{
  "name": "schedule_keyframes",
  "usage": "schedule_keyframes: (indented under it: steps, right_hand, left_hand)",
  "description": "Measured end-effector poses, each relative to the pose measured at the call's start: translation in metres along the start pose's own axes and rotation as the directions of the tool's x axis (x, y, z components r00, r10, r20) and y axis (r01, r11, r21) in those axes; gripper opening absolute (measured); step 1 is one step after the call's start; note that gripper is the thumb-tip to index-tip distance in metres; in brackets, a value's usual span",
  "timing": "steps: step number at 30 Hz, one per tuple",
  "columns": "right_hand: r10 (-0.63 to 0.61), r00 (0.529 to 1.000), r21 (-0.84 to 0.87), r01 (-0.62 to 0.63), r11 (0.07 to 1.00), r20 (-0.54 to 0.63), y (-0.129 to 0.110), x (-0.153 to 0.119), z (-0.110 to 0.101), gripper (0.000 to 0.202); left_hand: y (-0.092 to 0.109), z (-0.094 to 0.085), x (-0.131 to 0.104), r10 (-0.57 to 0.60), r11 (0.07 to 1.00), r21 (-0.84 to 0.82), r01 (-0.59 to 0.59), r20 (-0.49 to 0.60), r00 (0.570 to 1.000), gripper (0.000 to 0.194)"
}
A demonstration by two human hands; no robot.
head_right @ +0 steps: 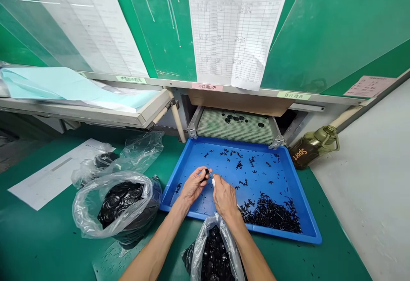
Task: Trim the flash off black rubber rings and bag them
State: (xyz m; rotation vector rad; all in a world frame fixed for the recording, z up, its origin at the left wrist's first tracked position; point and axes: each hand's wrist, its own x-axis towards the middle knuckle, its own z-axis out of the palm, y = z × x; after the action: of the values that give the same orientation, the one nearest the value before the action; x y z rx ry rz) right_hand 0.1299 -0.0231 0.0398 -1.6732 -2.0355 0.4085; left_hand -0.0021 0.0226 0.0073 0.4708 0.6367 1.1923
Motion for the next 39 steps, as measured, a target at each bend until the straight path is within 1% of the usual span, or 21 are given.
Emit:
schedule_keyframes:
  steps: [5,9,14,17,20,24,26,27,29,31,32,34,37,39]
  right_hand:
    - [0.016,1.000,-0.023,-0.015,1.000,0.011,-0.001,0.000,0.000,0.033]
    - [0.029,1.000,-0.041,-0.029,0.999,-0.001,-0.001,0.001,0.002,0.035]
    - [0.036,0.999,-0.106,-0.035,0.994,0.006,-0.003,0.001,-0.001,0.037]
    - [0.076,0.997,-0.168,-0.072,0.983,0.016,-0.007,0.001,-0.003,0.036]
    - [0.127,0.992,-0.215,-0.120,0.969,0.022,-0.013,0.002,-0.002,0.035]
    - [0.179,0.984,-0.214,-0.172,0.962,0.010,-0.019,0.003,0.000,0.031]
    - [0.190,0.982,-0.166,-0.188,0.968,-0.003,-0.018,0.005,0.002,0.030]
    - [0.192,0.981,-0.112,-0.192,0.975,-0.004,-0.016,0.006,0.003,0.030]
    - [0.210,0.977,0.092,-0.212,0.973,0.026,-0.010,0.009,0.005,0.029]
    - [0.231,0.969,0.310,-0.246,0.918,0.085,-0.002,0.013,0.008,0.029]
    - [0.238,0.965,0.384,-0.264,0.885,0.114,0.002,0.015,0.010,0.029]
    - [0.243,0.958,0.448,-0.287,0.847,0.155,0.008,0.019,0.015,0.029]
    - [0.233,0.954,0.473,-0.297,0.829,0.189,0.013,0.022,0.020,0.029]
    - [0.236,0.953,0.470,-0.299,0.831,0.190,0.014,0.022,0.020,0.029]
  left_hand:
    - [-0.002,-0.001,0.002,0.016,1.000,0.008,-0.016,-0.015,1.000,0.022]
    - [-0.002,-0.001,0.002,0.011,0.999,0.035,-0.010,-0.029,1.000,0.021]
    - [-0.001,0.000,0.001,-0.002,0.997,0.079,0.006,-0.047,0.999,0.028]
    - [-0.001,0.001,0.000,-0.008,0.994,0.106,0.013,-0.044,0.999,0.030]
    - [-0.002,0.001,0.000,0.012,0.993,0.121,-0.009,-0.025,1.000,0.030]
    - [-0.003,0.000,0.000,0.053,0.989,0.136,-0.053,0.003,0.999,0.028]
    - [-0.003,0.000,0.000,0.083,0.985,0.152,-0.086,0.028,0.996,0.025]
    - [-0.003,0.000,0.000,0.096,0.981,0.162,-0.102,0.041,0.994,0.024]
    - [-0.003,0.001,0.000,0.110,0.976,0.185,-0.118,0.054,0.993,0.024]
    - [-0.003,0.001,0.000,0.099,0.972,0.208,-0.105,0.040,0.994,0.026]
    - [-0.003,0.001,0.001,0.091,0.972,0.217,-0.095,0.029,0.995,0.027]
    - [-0.004,0.001,0.002,0.080,0.972,0.220,-0.080,0.009,0.997,0.028]
    - [-0.006,0.000,0.004,0.071,0.976,0.206,-0.067,-0.011,0.997,0.030]
    - [-0.007,-0.002,0.005,0.054,0.978,0.201,-0.048,-0.026,0.998,0.031]
